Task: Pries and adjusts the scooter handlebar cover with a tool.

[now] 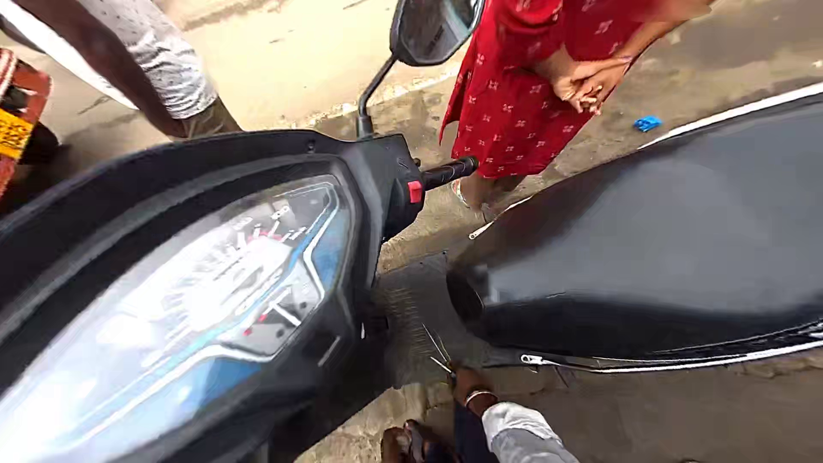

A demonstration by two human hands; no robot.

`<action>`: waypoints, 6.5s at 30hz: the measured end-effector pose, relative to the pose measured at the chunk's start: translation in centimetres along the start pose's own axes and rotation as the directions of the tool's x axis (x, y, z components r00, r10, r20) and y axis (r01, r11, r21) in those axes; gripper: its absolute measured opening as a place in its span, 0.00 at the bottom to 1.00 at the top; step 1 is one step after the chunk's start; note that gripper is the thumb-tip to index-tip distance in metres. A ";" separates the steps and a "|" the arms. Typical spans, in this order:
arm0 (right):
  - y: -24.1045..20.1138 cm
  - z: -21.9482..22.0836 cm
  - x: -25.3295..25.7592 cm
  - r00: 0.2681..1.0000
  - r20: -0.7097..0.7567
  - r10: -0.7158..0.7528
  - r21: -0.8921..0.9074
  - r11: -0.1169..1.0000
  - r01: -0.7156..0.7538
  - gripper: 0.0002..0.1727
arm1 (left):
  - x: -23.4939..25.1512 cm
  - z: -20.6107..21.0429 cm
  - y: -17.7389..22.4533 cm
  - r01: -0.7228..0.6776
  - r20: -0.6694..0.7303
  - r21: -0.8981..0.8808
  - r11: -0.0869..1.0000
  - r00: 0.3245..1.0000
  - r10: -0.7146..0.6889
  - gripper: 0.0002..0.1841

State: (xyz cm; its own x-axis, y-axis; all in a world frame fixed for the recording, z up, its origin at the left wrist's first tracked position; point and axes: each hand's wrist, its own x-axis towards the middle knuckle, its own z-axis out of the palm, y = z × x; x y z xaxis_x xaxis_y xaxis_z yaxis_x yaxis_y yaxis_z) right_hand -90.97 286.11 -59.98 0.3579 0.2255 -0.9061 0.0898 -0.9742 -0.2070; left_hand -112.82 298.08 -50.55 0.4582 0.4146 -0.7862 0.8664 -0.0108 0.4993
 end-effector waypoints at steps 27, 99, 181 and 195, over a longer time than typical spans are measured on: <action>-5.3 -17.7 -29.4 0.690 -0.316 -0.652 0.401 0.567 0.720 0.20 | -27.1 -16.0 18.2 -0.222 -0.209 -0.371 0.902 0.966 0.152 0.21; -19.7 -17.7 -29.8 -0.024 -0.439 -0.898 -0.026 -0.014 1.000 0.15 | -27.0 -27.7 26.3 0.531 -0.751 0.462 0.710 0.660 -0.005 0.14; -26.8 -0.7 -47.5 0.714 -0.681 -0.164 0.565 0.503 0.655 0.20 | -23.2 -35.7 22.2 -0.292 0.307 -0.093 0.952 0.901 0.306 0.31; -27.2 -0.7 -46.7 0.675 -0.732 -0.089 0.552 0.503 0.665 0.17 | -22.8 -35.5 22.8 -0.269 0.308 -0.095 0.959 0.908 0.285 0.33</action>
State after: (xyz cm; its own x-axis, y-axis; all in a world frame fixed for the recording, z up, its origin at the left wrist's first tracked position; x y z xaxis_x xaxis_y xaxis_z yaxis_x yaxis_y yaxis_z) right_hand -109.44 302.12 -11.79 0.9142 0.2444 -0.3233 -0.2298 -0.3444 -0.9103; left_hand -110.56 320.70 -8.24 0.7239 0.0931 -0.6836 0.6885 -0.0351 0.7244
